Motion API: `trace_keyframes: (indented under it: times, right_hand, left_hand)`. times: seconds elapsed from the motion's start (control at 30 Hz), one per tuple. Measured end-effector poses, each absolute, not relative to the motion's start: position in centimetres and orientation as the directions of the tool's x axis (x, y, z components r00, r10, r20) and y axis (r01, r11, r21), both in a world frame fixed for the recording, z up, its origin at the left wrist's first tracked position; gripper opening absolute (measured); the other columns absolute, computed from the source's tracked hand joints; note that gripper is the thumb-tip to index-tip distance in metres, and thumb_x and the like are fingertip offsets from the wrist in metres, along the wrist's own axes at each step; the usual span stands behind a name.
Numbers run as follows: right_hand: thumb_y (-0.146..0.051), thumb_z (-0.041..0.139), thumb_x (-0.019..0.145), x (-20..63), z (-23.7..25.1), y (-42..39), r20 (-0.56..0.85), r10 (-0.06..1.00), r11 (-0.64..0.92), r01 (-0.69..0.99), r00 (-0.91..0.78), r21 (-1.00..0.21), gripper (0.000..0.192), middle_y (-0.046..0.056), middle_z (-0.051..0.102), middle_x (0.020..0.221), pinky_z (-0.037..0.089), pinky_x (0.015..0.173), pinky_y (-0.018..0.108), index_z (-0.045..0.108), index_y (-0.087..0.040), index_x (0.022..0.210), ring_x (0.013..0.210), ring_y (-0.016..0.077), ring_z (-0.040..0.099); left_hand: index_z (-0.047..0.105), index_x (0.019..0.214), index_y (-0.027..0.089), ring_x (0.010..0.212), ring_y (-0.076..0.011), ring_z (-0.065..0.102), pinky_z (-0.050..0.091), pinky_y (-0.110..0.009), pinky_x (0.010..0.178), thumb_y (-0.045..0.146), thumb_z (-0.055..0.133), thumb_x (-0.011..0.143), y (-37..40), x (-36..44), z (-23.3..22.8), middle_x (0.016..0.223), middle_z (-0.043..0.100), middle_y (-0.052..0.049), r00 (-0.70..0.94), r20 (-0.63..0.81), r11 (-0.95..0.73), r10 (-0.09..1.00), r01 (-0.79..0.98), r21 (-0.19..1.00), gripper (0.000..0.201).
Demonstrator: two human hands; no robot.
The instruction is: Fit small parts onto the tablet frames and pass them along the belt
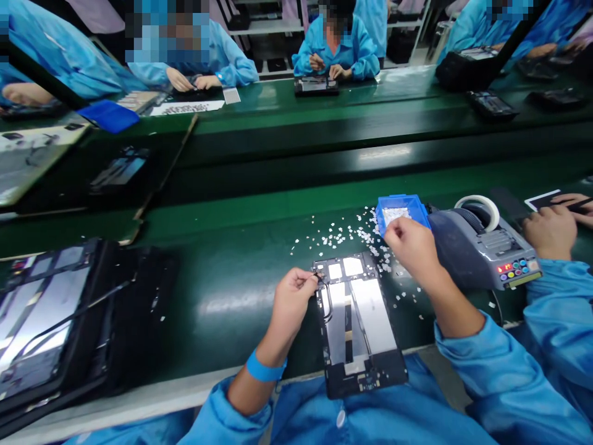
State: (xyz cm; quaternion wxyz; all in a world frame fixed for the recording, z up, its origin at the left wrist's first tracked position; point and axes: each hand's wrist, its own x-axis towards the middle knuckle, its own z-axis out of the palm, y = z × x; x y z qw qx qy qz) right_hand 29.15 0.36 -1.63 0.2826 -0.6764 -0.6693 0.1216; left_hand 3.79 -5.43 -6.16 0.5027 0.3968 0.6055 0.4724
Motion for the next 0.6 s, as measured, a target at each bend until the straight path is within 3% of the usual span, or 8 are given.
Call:
trace_keyframes:
  times: [0.13, 0.2, 0.47, 0.6]
  right_hand:
    - [-0.018, 0.056, 0.092, 26.1, -2.6, -2.1, 0.211, 0.936, 0.351, 0.773, -0.281, -0.529, 0.015, 0.005, 0.073, 0.087, 0.043, 0.078, 0.029, 0.071, -0.019, 0.090, 0.083, 0.0200, 0.065]
    - [-0.018, 0.057, 0.093, 23.2, -3.6, -3.4, 0.216, 0.906, 0.423, 0.745, -0.364, -0.515, 0.014, 0.006, 0.074, 0.091, 0.044, 0.082, 0.030, 0.071, -0.018, 0.094, 0.087, 0.0209, 0.066]
    - [-0.017, 0.057, 0.092, 19.6, -5.0, -3.7, 0.176, 0.915, 0.403, 0.826, -0.363, -0.394, 0.014, 0.007, 0.071, 0.083, 0.043, 0.077, 0.030, 0.068, -0.018, 0.083, 0.081, 0.0213, 0.064]
    - [-0.015, 0.057, 0.088, 19.4, -5.3, -3.4, 0.185, 0.910, 0.415, 0.823, -0.371, -0.388, 0.012, 0.006, 0.069, 0.082, 0.040, 0.074, 0.030, 0.065, -0.019, 0.081, 0.080, 0.0212, 0.062]
  left_hand:
    - [0.063, 0.075, 0.018, 0.065, -0.0139, 0.062, 0.044, -0.023, 0.061, 0.029, 0.074, 0.072, -5.5, 4.0, -6.5, 0.070, 0.070, 0.000, -0.203, -0.220, 0.230, 0.954, 0.027, 0.973, 0.015]
    - [0.064, 0.077, 0.018, 0.068, -0.0149, 0.064, 0.046, -0.024, 0.063, 0.029, 0.074, 0.074, -5.7, 4.2, -6.5, 0.074, 0.072, -0.001, -0.200, -0.207, 0.220, 0.958, 0.047, 0.974, 0.015]
    - [0.065, 0.079, 0.018, 0.073, -0.0173, 0.067, 0.050, -0.027, 0.068, 0.029, 0.071, 0.078, -6.1, 4.3, -6.6, 0.078, 0.074, -0.003, -0.199, -0.154, 0.177, 0.968, 0.100, 0.979, 0.013]
    - [0.066, 0.078, 0.019, 0.072, -0.0172, 0.067, 0.050, -0.027, 0.067, 0.029, 0.071, 0.078, -6.2, 4.4, -6.6, 0.077, 0.074, -0.002, -0.198, -0.157, 0.182, 0.968, 0.112, 0.977, 0.012]
